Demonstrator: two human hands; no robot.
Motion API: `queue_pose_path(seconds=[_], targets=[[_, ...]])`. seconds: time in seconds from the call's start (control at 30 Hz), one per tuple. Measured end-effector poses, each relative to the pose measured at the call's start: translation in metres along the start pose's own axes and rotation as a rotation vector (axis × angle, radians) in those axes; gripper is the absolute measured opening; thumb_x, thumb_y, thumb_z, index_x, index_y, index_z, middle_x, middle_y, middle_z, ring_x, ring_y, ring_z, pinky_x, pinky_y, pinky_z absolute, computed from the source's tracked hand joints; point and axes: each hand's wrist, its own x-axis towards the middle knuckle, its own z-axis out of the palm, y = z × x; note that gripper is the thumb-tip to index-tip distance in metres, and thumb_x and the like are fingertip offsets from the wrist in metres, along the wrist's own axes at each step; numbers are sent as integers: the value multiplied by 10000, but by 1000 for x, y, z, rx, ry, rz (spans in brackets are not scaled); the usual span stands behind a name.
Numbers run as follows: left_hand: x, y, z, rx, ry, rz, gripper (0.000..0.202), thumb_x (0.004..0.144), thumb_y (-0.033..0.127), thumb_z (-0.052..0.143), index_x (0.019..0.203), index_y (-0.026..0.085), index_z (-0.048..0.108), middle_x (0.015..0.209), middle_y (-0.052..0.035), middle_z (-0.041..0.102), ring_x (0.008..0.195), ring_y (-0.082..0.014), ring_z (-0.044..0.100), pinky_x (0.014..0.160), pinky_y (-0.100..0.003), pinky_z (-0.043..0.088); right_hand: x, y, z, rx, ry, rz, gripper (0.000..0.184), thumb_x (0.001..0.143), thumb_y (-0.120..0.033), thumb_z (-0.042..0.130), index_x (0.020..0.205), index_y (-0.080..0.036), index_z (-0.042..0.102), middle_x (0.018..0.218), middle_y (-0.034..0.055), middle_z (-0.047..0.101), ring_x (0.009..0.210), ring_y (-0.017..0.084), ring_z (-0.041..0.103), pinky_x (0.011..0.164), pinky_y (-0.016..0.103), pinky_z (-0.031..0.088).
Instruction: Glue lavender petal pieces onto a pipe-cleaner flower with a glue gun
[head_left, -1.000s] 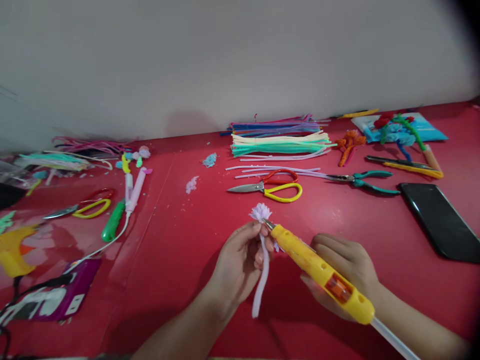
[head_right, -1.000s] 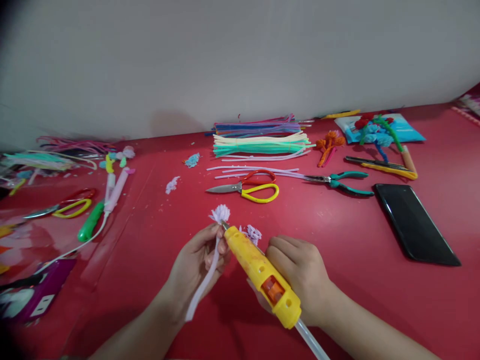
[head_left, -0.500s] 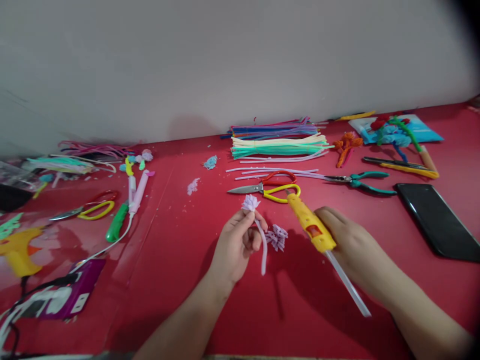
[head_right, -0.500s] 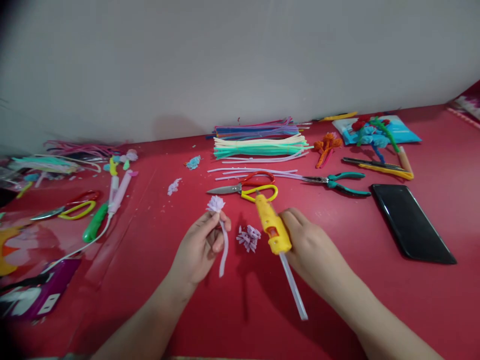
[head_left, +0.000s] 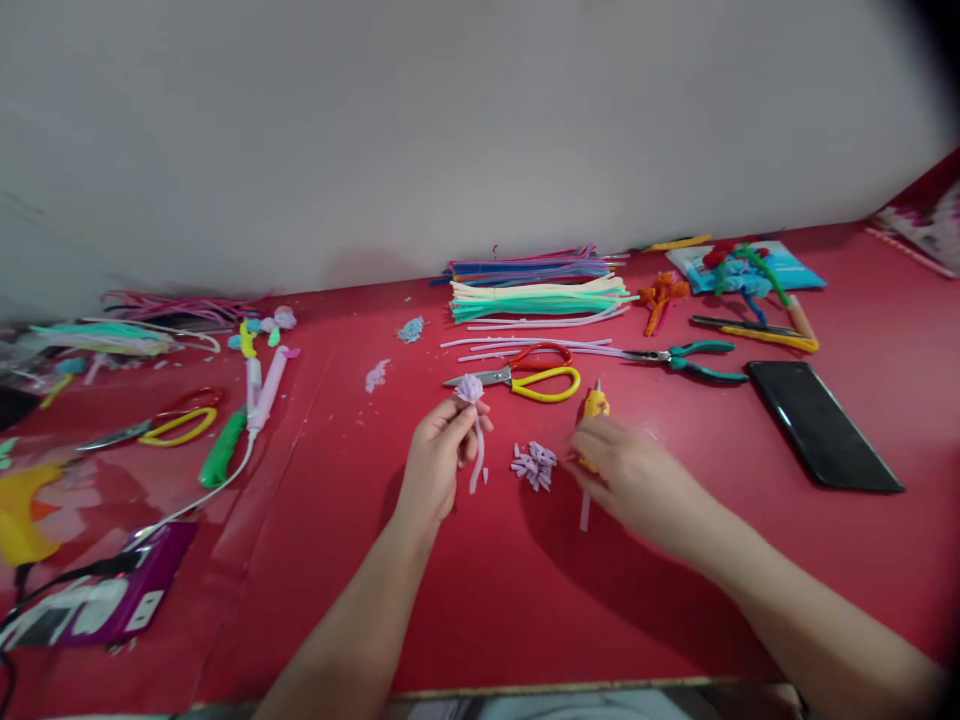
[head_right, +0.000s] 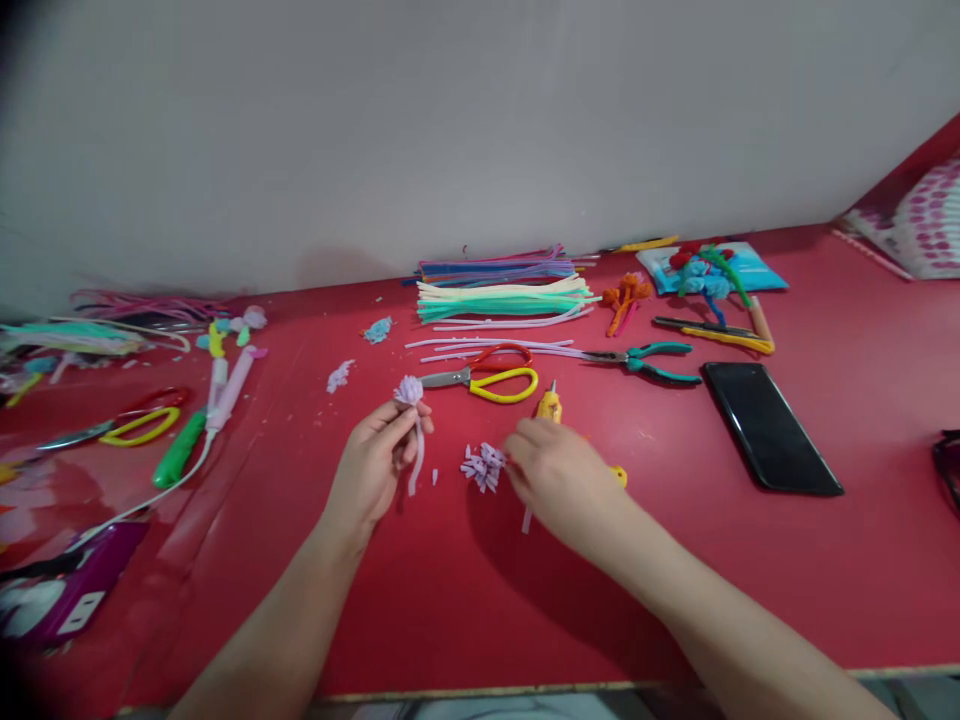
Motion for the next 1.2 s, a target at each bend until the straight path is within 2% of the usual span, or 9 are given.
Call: queue_pose_path(seconds=[0.13, 0.23, 0.33, 0.47, 0.63, 0.77, 0.9, 1.1, 1.2], targets=[[-1, 2, 1, -49, -50, -50, 123, 788, 238, 583, 820, 135, 642, 663, 6, 594, 426, -14, 390, 402, -147, 241, 10, -22, 22, -23, -61, -108, 90, 793, -100, 562, 773, -169, 616, 777, 30, 619, 709, 172, 532, 654, 288, 373], [-5, 2, 4, -83, -81, -82, 135, 777, 247, 596, 833, 136, 647, 653, 12, 586, 426, -13, 393, 405, -146, 246, 11, -24, 36, -47, -40, -76, 85, 812, -111, 543, 802, -141, 622, 769, 65, 616, 710, 188, 527, 646, 303, 360], [-9, 1, 8, -106, -115, -106, 146, 773, 256, 600, 837, 135, 650, 657, 7, 596, 424, -15, 393, 409, -149, 255, 11, -24, 39, -40, -12, -49, 121, 830, -93, 504, 791, -126, 614, 760, 89, 608, 709, 192, 529, 651, 308, 358], [-15, 0, 13, -119, -159, -135, 154, 784, 256, 586, 830, 126, 654, 651, 0, 604, 416, -13, 382, 415, -147, 262, 10, -24, 34, 43, 24, -36, 118, 776, -54, 501, 755, -129, 590, 748, 90, 608, 694, 190, 539, 644, 301, 373], [-20, -1, 16, -110, -193, -186, 150, 793, 250, 569, 809, 124, 650, 621, 7, 593, 408, -13, 380, 414, -142, 270, 4, -19, 14, 268, 94, 19, 146, 739, -36, 487, 762, -174, 528, 663, -14, 581, 584, 112, 531, 572, 218, 403], [-23, -3, 21, -107, -256, -267, 150, 807, 234, 552, 796, 116, 644, 598, 4, 596, 393, -7, 379, 398, -130, 258, 1, -14, -3, 457, 175, 41, 174, 809, -66, 474, 913, -183, 550, 792, 4, 625, 693, 105, 581, 641, 208, 459], [-26, -4, 26, -117, -304, -347, 157, 803, 248, 572, 744, 117, 634, 578, 2, 603, 358, 0, 381, 369, -129, 252, 1, -12, -10, 654, 278, 23, 149, 837, -100, 507, 874, -188, 622, 835, 23, 641, 787, 124, 596, 733, 238, 468], [-29, -3, 31, -57, -290, -408, 181, 785, 285, 595, 722, 118, 630, 561, -9, 627, 324, -15, 413, 320, -130, 244, -3, -13, -7, 608, 349, 138, 49, 831, -163, 571, 811, -192, 606, 739, -4, 648, 652, 107, 582, 628, 219, 447], [-32, -3, 34, -44, -270, -425, 176, 780, 277, 589, 698, 124, 619, 533, -8, 625, 307, -22, 413, 306, -131, 245, -4, -14, -6, 535, 354, 108, 73, 840, -188, 558, 773, -181, 585, 710, 7, 610, 628, 112, 545, 599, 228, 424]])
